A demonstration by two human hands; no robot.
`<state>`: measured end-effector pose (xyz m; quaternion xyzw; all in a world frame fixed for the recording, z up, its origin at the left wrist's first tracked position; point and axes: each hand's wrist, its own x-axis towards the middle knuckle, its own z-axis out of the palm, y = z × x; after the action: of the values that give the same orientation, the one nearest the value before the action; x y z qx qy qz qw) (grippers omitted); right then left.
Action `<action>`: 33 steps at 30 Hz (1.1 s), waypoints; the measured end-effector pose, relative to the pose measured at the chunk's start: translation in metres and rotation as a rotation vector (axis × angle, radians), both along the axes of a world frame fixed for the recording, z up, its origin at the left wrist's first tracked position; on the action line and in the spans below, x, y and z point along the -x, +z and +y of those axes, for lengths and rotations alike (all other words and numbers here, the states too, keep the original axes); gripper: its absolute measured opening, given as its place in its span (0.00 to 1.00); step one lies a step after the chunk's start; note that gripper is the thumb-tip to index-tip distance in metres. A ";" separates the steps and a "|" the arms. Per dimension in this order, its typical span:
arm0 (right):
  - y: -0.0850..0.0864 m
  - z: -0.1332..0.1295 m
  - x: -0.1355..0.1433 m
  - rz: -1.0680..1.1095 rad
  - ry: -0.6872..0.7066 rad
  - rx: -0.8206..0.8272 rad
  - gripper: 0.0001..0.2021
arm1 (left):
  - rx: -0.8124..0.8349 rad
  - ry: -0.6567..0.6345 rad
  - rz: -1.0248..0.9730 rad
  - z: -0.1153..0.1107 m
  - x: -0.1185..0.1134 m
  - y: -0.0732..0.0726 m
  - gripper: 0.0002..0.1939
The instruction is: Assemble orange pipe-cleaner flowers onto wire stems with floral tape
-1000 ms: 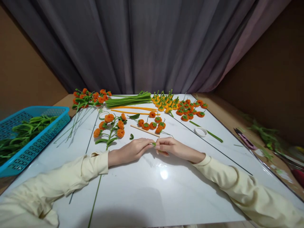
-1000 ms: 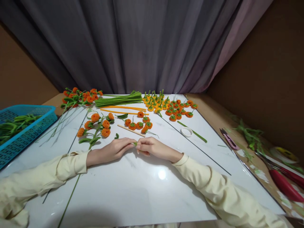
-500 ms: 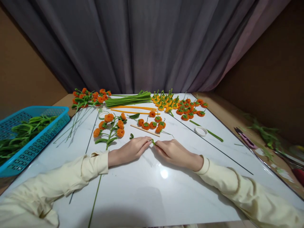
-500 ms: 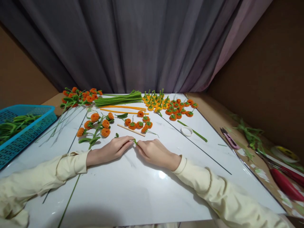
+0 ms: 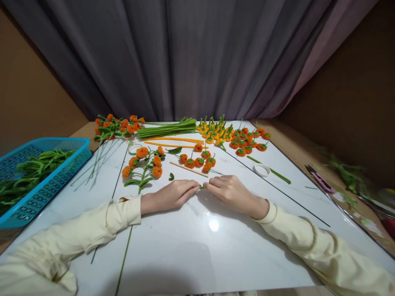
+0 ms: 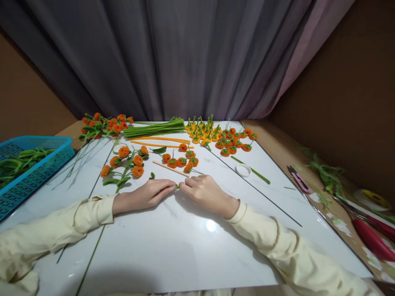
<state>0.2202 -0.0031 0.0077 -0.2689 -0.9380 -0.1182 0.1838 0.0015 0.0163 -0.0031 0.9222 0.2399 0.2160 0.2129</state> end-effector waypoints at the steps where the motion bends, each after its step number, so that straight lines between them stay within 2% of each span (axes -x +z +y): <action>1: 0.000 0.001 -0.001 0.005 -0.003 -0.022 0.13 | 0.017 -0.004 0.000 0.000 0.000 0.001 0.13; 11: 0.000 0.003 -0.002 0.073 -0.018 0.036 0.16 | 0.071 -0.067 -0.006 0.000 0.002 0.003 0.13; 16: -0.001 0.006 -0.005 0.115 -0.005 0.053 0.16 | 0.343 -0.026 -0.073 0.001 0.001 0.010 0.12; 21: 0.003 0.008 -0.012 0.112 0.056 -0.118 0.16 | 0.793 0.004 -0.180 0.001 -0.001 0.010 0.16; 24: 0.007 0.007 -0.013 0.050 0.103 -0.205 0.17 | 0.972 -0.037 -0.234 0.000 -0.003 0.011 0.17; 28: 0.007 0.007 -0.011 0.058 0.151 -0.220 0.13 | 1.065 -0.067 -0.264 -0.001 -0.004 0.013 0.16; 33: 0.002 0.005 -0.004 0.114 0.131 -0.082 0.14 | 1.015 -0.047 -0.258 -0.002 -0.005 0.015 0.15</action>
<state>0.2246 0.0019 0.0098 -0.2054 -0.9360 -0.1287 0.2552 0.0069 0.0141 0.0121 0.6741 0.2656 0.1796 0.6654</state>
